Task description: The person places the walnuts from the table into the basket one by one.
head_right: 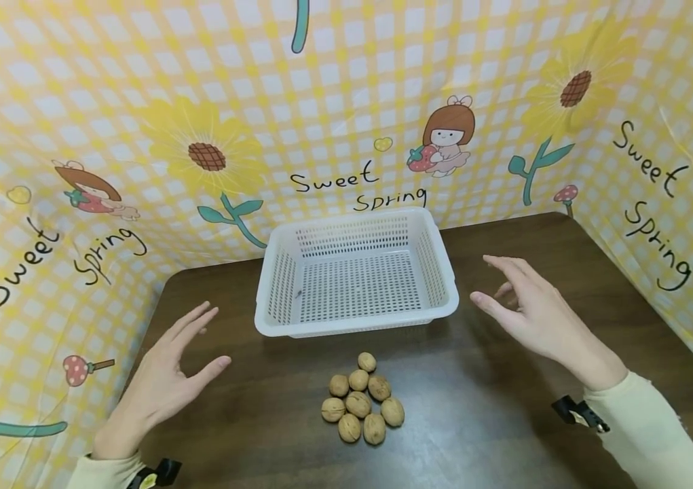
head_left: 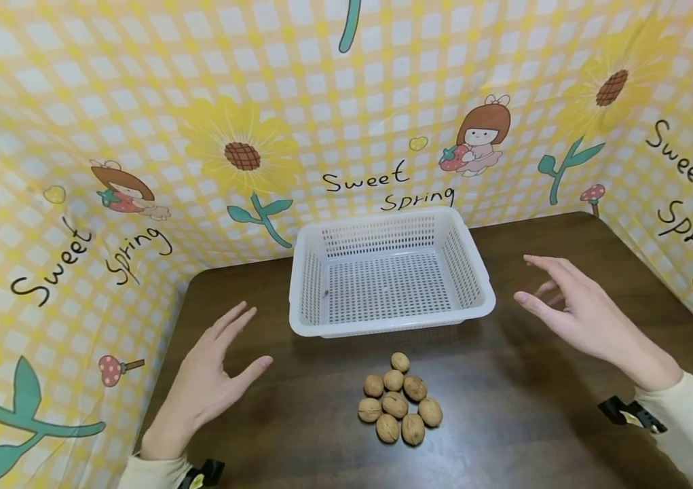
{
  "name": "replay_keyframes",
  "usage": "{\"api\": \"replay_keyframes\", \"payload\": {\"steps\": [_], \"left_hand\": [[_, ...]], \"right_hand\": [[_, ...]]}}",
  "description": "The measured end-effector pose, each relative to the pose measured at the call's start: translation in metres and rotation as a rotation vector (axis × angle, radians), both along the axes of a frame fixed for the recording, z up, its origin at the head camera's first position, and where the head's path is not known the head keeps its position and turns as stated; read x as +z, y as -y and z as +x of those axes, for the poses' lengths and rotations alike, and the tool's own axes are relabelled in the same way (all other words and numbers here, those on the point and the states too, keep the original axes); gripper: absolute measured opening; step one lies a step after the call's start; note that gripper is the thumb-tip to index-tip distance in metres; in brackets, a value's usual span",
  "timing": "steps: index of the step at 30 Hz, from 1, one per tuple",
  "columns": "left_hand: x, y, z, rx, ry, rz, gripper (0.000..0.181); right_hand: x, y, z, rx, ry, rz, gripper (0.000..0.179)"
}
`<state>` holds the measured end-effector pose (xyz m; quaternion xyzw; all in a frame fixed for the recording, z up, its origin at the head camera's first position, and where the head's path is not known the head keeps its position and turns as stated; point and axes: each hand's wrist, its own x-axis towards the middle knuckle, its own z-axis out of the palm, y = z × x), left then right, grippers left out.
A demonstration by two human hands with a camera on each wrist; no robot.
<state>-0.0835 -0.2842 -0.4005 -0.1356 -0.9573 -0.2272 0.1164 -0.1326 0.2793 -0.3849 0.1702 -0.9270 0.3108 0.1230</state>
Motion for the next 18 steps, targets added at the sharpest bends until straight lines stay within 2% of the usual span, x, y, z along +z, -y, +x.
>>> {"api": "replay_keyframes", "payload": {"steps": [3, 5, 7, 11, 14, 18], "left_hand": [[-0.012, -0.008, -0.005, -0.034, -0.111, 0.106, 0.072], [-0.018, -0.014, -0.009, -0.052, -0.136, 0.160, 0.067], [-0.024, -0.020, -0.013, -0.070, -0.116, 0.206, 0.063], [-0.035, -0.031, -0.022, -0.108, -0.048, 0.263, 0.055], [-0.041, -0.038, -0.028, -0.135, -0.018, 0.312, 0.046], [-0.047, -0.045, -0.034, -0.145, -0.021, 0.386, 0.037]], "right_hand": [[-0.007, 0.011, 0.005, 0.005, -0.025, -0.132, 0.049], [-0.012, 0.020, 0.010, 0.015, -0.035, -0.215, 0.040], [-0.020, 0.030, 0.015, 0.042, -0.025, -0.294, 0.033], [-0.037, 0.050, 0.024, 0.170, 0.040, -0.391, 0.026], [-0.050, 0.064, 0.028, 0.272, 0.113, -0.400, 0.026], [-0.065, 0.081, 0.027, 0.377, 0.207, -0.387, 0.026]]}}
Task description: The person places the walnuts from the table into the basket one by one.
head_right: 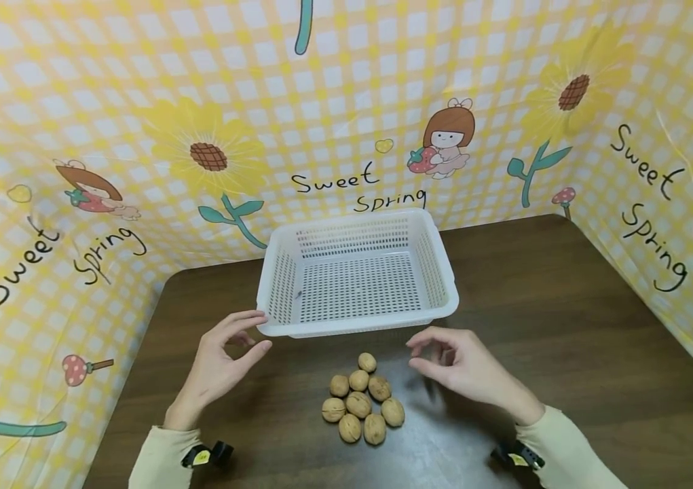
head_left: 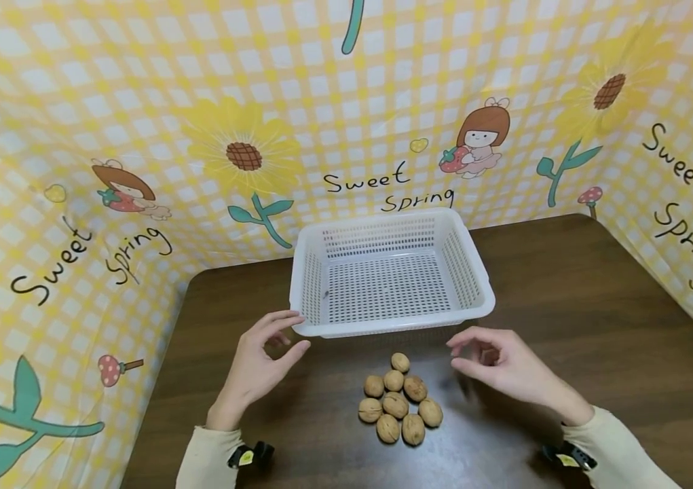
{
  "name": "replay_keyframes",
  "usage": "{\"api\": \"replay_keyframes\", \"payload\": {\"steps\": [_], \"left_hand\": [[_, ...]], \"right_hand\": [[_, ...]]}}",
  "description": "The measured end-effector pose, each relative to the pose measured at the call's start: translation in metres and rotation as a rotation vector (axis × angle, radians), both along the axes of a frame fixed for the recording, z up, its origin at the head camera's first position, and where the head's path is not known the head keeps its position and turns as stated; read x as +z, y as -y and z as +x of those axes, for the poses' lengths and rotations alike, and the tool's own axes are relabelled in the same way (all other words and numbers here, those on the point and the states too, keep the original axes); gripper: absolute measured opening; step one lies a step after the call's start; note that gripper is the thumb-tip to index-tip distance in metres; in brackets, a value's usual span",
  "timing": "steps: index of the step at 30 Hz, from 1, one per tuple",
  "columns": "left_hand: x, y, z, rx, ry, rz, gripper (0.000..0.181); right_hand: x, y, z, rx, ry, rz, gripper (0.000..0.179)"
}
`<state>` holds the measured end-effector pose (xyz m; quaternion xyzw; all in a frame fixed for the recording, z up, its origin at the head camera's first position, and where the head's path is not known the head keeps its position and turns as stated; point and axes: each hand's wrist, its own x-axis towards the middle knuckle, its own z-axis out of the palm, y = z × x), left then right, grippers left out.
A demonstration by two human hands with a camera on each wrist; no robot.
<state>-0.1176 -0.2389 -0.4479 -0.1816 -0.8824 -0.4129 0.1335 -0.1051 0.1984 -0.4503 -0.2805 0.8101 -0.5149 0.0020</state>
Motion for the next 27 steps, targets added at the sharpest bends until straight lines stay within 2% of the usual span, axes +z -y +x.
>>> {"api": "replay_keyframes", "payload": {"steps": [4, 8, 17, 27], "left_hand": [[-0.004, -0.008, -0.005, -0.002, 0.007, 0.042, 0.034], [-0.005, -0.017, -0.012, -0.018, 0.019, 0.048, 0.028], [-0.006, -0.023, -0.018, -0.009, 0.031, 0.070, 0.018], [-0.008, -0.022, -0.015, 0.004, 0.058, 0.081, 0.017]], "right_hand": [[-0.013, 0.015, -0.004, 0.097, 0.039, 0.030, 0.022], [-0.025, 0.025, -0.008, 0.152, 0.067, 0.054, 0.023], [-0.048, 0.037, -0.016, 0.187, 0.157, 0.126, 0.027], [-0.050, 0.045, -0.011, 0.188, 0.196, 0.173, 0.031]]}}
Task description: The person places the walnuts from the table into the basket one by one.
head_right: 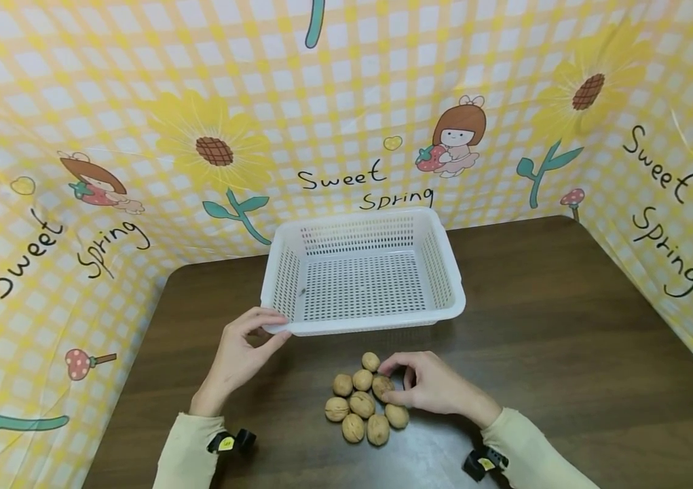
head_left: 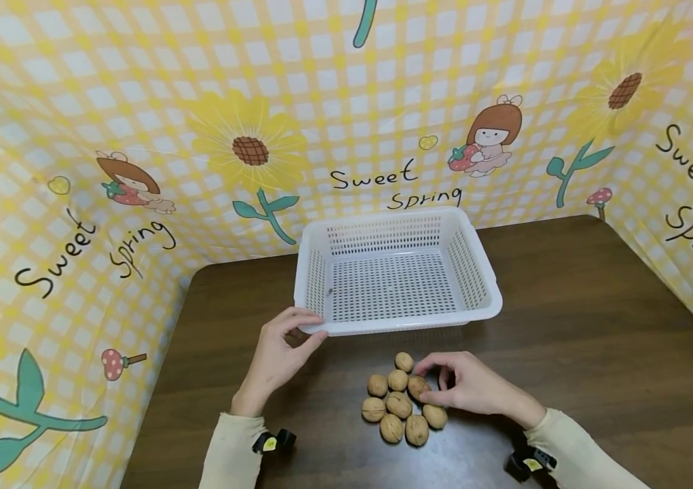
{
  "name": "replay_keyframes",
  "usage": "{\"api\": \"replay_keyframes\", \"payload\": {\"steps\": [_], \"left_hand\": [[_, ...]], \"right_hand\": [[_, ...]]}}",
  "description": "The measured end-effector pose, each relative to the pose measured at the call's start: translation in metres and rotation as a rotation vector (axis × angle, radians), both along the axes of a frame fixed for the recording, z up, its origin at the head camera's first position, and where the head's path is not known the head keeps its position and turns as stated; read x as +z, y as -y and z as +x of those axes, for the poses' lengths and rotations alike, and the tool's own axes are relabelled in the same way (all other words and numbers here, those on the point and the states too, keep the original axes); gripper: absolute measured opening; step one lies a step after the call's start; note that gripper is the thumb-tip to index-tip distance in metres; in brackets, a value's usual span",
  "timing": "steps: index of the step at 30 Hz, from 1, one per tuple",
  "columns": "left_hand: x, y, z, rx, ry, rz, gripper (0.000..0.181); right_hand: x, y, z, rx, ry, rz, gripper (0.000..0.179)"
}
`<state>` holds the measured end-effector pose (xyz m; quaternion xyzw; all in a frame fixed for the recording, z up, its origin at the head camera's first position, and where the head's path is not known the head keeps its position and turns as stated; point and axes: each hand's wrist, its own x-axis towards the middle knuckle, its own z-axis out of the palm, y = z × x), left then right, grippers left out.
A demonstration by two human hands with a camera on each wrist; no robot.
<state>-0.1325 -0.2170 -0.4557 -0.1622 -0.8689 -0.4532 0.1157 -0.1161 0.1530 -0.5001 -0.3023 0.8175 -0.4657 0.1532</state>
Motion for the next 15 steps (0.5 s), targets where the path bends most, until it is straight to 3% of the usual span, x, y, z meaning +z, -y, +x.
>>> {"api": "replay_keyframes", "payload": {"steps": [15], "left_hand": [[-0.0021, -0.0016, 0.0004, 0.008, 0.007, -0.004, 0.017]], "right_hand": [[-0.0039, 0.0022, -0.0011, 0.006, -0.041, 0.010, 0.032]]}}
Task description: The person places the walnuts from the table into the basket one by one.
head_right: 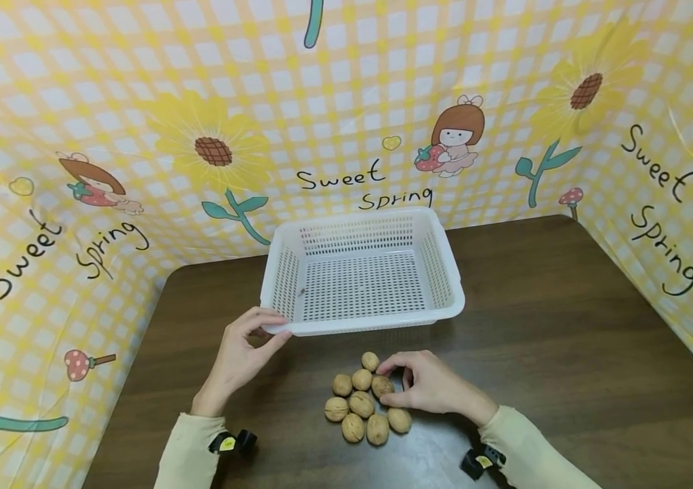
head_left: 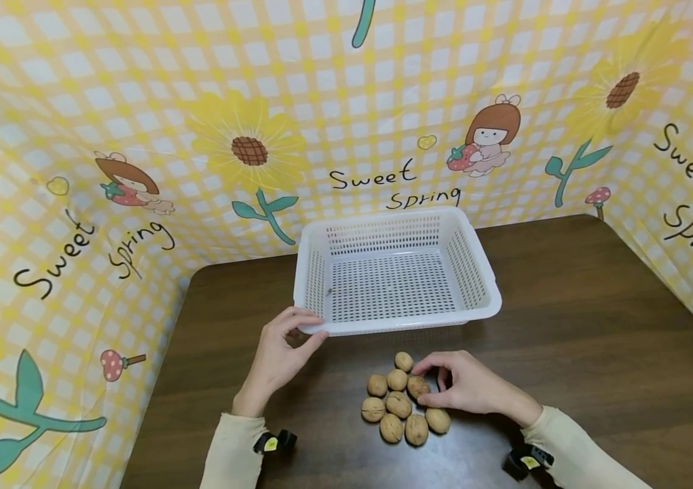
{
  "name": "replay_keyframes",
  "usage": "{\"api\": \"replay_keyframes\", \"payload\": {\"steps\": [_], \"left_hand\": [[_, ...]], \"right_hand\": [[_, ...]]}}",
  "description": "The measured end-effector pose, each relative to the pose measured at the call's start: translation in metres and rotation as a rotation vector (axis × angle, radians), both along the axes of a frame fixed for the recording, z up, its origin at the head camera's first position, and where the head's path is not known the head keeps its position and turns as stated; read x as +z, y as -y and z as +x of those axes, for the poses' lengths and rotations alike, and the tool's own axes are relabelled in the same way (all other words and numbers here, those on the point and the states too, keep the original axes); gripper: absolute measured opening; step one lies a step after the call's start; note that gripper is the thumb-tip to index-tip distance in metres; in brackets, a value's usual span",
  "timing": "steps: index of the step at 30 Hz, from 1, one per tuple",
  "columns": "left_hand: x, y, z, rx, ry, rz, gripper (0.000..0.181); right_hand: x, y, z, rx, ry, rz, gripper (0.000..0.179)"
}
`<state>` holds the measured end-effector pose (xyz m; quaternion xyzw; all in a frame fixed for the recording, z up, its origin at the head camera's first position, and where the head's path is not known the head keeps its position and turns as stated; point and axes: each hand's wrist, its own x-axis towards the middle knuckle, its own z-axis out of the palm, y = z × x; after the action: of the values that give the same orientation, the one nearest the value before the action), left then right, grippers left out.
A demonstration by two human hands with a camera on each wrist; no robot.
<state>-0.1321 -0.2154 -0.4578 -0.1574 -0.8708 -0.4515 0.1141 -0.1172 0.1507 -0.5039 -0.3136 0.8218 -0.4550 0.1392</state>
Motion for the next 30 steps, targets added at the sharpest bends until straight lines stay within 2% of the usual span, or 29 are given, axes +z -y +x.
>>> {"api": "replay_keyframes", "payload": {"steps": [6, 9, 12, 17, 21, 25, 30], "left_hand": [[-0.001, 0.001, -0.001, -0.004, -0.014, -0.014, 0.017], [-0.002, 0.001, -0.002, -0.007, -0.024, -0.009, 0.017], [-0.002, 0.001, -0.002, -0.008, -0.029, -0.006, 0.017], [-0.003, 0.000, -0.002, -0.005, -0.029, -0.006, 0.017], [-0.004, 0.001, -0.002, -0.006, -0.024, 0.002, 0.016], [-0.004, 0.003, -0.002, -0.005, -0.027, 0.009, 0.015], [-0.004, 0.001, 0.000, -0.006, -0.034, 0.016, 0.015]], "right_hand": [[0.006, 0.004, -0.001, 0.027, -0.012, -0.016, 0.033], [0.014, 0.005, -0.002, 0.060, -0.054, -0.027, 0.038], [0.028, 0.006, -0.005, 0.098, -0.112, -0.052, 0.041], [0.060, 0.006, -0.013, 0.143, -0.188, -0.093, 0.033], [0.082, 0.005, -0.024, 0.171, -0.189, -0.105, 0.028], [0.097, 0.009, -0.037, 0.207, -0.176, -0.118, 0.026], [0.115, 0.016, -0.048, 0.164, -0.132, -0.038, 0.031]]}}
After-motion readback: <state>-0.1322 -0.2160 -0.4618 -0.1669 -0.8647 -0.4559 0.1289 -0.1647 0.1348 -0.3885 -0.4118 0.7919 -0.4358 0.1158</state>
